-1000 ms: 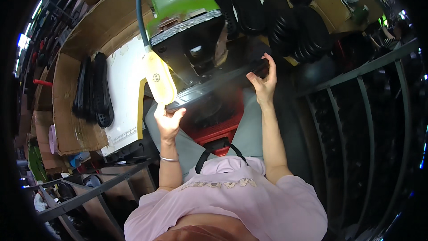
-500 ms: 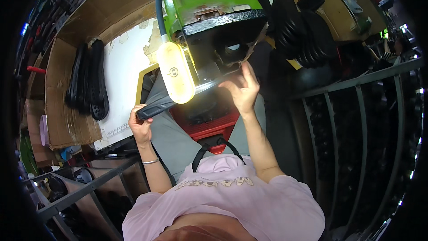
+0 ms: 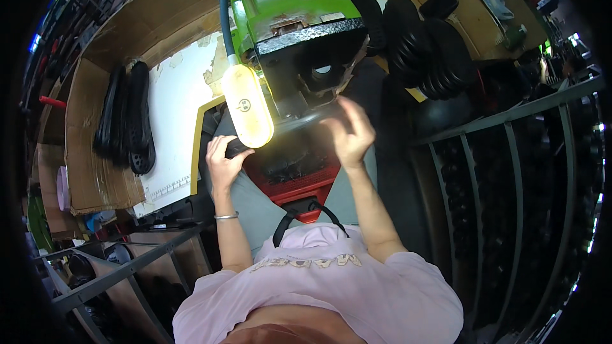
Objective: The person repeatedly presses the soles of black slip-on shoes against a rotating grinding wheel to smooth or shape the surface. They handle the shoes one at a time, rotating them to cover different areas of the sole, and place the finished shoes on a nearby stack.
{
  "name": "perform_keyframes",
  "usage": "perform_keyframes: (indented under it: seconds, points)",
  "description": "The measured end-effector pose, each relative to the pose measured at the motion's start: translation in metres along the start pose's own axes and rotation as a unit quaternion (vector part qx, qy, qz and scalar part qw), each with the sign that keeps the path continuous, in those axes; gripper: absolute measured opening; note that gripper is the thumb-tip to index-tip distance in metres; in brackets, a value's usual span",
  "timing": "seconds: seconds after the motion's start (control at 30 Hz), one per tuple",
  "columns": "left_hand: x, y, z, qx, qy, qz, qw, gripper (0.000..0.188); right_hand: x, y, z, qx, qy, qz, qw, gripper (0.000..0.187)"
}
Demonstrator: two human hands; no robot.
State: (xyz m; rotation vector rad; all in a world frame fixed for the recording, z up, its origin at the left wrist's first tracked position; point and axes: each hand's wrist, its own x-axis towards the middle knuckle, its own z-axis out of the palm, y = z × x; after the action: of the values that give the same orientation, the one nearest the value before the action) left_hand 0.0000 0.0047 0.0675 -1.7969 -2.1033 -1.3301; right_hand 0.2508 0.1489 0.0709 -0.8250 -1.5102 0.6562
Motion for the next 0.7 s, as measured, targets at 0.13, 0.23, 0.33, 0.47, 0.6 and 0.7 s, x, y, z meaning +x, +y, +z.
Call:
perform_keyframes:
  seconds: [0.13,0.23,0.33,0.47,0.6,0.7]
  points:
    - [0.036,0.070,-0.031,0.048,0.044,0.069,0.996,0.040,0.022,0.005,-0.016,0.150,0.027,0.046,0.987,0.045]
    - [0.047,0.086,-0.028,0.062,0.024,0.125,0.990,0.033,0.026,0.014,-0.020,0.241,0.040,0.112,0.963,0.046]
    - [0.056,0.089,-0.027,0.068,0.032,0.154,0.985,0.034,0.025,0.019,-0.021,0.258,0.033,0.131,0.957,0.045]
    - [0.051,0.080,-0.032,0.071,0.008,0.134,0.988,0.035,0.024,0.027,-0.020,0.242,-0.007,0.141,0.960,0.043]
    - [0.043,0.069,-0.041,0.064,0.009,0.100,0.993,0.037,0.017,0.026,-0.012,0.234,-0.036,0.140,0.961,0.045]
    - [0.038,0.058,-0.050,0.044,0.013,0.073,0.996,0.041,0.010,0.025,-0.003,0.218,-0.046,0.132,0.966,0.049]
